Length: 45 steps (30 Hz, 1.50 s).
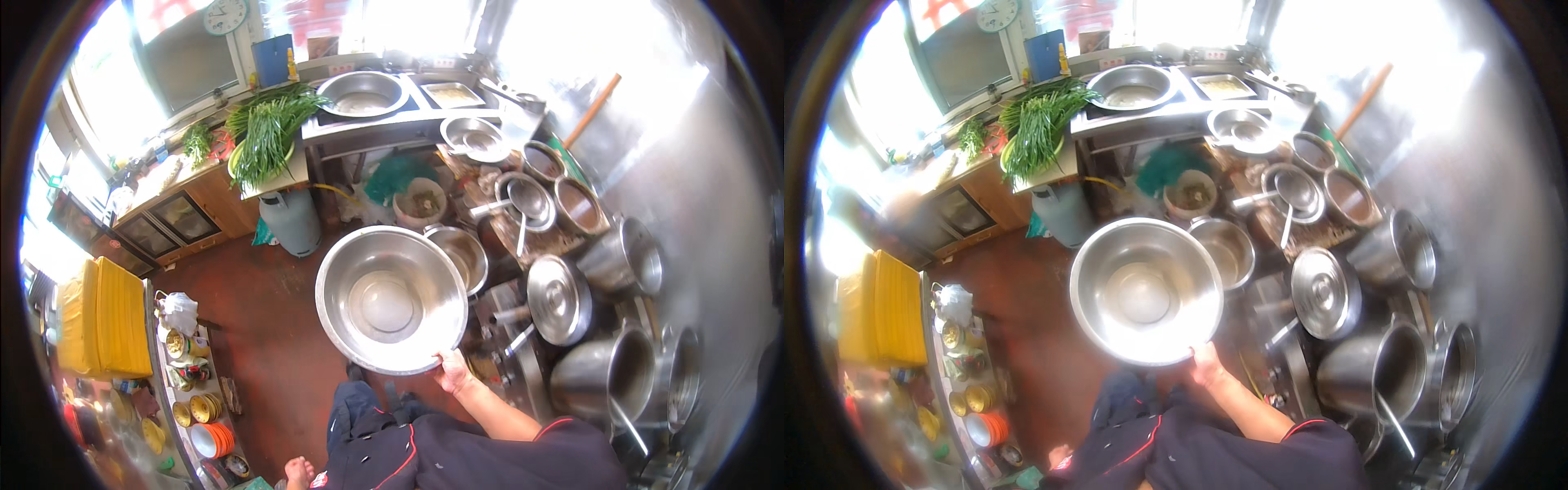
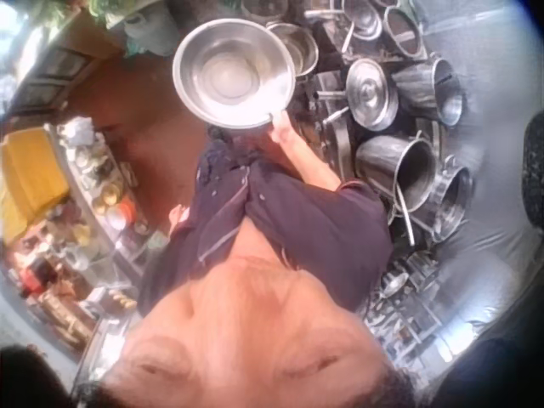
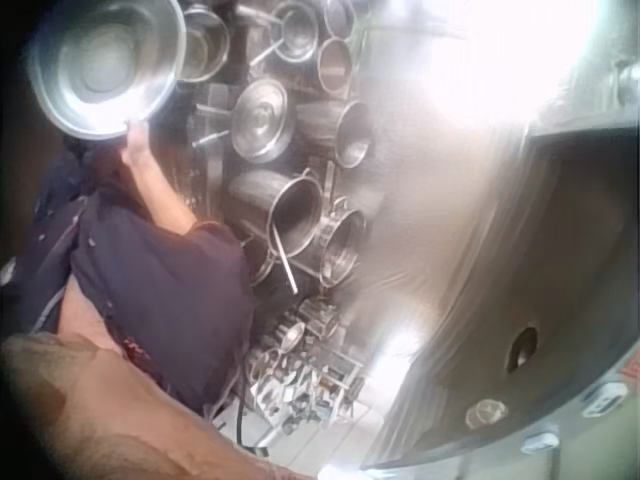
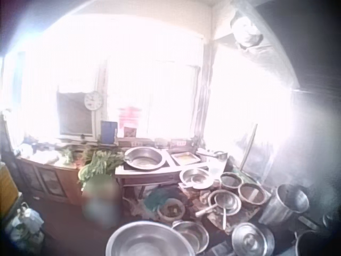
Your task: The person gathers bundles of green leafy vegetables, washes them in a sink with water, and places the cleaned vegetables into a green bowl. The person also moves a metal bowl to the stove area and back to the sink.
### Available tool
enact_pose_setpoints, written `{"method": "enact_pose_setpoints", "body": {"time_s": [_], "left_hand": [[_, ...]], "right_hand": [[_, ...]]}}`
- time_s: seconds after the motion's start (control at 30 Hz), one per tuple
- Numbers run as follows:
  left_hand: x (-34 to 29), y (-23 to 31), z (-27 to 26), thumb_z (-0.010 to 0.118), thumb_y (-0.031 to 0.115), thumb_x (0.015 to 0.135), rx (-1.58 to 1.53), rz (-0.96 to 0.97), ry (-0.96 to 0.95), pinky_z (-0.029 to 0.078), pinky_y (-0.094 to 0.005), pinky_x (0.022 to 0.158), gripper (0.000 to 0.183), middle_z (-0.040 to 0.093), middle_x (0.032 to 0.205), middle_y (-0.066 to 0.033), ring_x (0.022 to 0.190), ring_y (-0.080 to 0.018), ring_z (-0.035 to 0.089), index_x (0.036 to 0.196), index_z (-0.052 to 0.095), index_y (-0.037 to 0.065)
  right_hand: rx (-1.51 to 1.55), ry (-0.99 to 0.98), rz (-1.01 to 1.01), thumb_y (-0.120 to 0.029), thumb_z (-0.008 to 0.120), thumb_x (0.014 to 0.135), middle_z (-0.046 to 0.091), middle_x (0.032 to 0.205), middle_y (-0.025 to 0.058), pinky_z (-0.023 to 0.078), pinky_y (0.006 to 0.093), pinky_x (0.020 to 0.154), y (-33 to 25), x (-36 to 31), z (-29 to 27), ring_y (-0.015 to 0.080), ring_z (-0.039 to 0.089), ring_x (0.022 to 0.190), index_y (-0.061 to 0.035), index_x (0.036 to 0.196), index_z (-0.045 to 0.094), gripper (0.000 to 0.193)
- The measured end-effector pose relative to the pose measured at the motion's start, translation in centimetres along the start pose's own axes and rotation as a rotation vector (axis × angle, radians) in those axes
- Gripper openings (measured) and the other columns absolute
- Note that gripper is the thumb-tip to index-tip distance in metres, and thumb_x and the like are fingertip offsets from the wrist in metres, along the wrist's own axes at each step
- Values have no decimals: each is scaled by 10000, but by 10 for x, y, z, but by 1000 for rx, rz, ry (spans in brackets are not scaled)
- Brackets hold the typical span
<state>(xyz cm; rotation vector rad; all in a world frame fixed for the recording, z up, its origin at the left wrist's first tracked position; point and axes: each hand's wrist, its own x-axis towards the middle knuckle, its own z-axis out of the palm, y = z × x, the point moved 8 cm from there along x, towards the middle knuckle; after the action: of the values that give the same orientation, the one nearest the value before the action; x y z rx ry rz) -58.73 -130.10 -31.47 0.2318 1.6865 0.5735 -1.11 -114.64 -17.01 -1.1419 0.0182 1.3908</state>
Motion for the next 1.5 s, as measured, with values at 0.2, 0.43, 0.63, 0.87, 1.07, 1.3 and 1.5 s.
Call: {"method": "enact_pose_setpoints", "body": {"time_s": [0.2,0.43,0.63,0.87,1.07,1.3,1.5], "left_hand": [[97,54,69,545,106,936,386,186,-102,363,-278,386,197,508,572,-37,464,-154,479,742,532,138],[158,366,248,468,32,853,154,205,-249,361,-278,345,194,526,516,-56,412,-150,500,710,573,110],[180,610,320,562,221,972,-69,417,-30,504,-228,627,205,649,936,-24,763,-95,614,1142,577,107],[245,546,365,579,182,947,-4,183,-79,491,-265,529,117,613,728,-25,632,-128,596,880,600,89],[261,439,347,648,173,896,279,38,109,521,-318,597,161,656,733,-58,678,-152,623,812,652,35],[235,509,403,626,200,919,-68,25,61,510,-290,559,179,649,818,-77,662,-177,623,1006,600,46],[210,570,440,594,208,938,-158,-99,201,509,-308,529,209,639,871,-96,660,-188,621,1097,546,81]], "right_hand": [[-49,-90,-84,-79,547,846,662,813,62,544,327,510,-93,147,122,205,664,678,-30,966,624,151],[-59,122,-229,-48,541,847,665,891,85,566,364,553,-226,287,173,212,673,725,2,1015,609,188],[-275,166,-439,-108,564,841,668,883,113,588,365,520,-377,443,241,238,684,703,14,1008,601,210],[-656,333,-675,-181,592,851,598,837,112,563,338,554,-544,635,307,217,643,730,-7,955,509,219],[-1269,204,-1011,-178,532,847,654,995,269,483,465,798,-603,725,419,461,614,924,8,1325,429,523],[-1439,244,-1011,-121,514,870,645,919,296,483,522,725,-563,776,462,497,609,804,-44,1436,261,625],[-1071,148,-715,-102,553,827,612,1091,255,506,429,768,-471,803,438,374,635,899,31,1394,315,629]]}}
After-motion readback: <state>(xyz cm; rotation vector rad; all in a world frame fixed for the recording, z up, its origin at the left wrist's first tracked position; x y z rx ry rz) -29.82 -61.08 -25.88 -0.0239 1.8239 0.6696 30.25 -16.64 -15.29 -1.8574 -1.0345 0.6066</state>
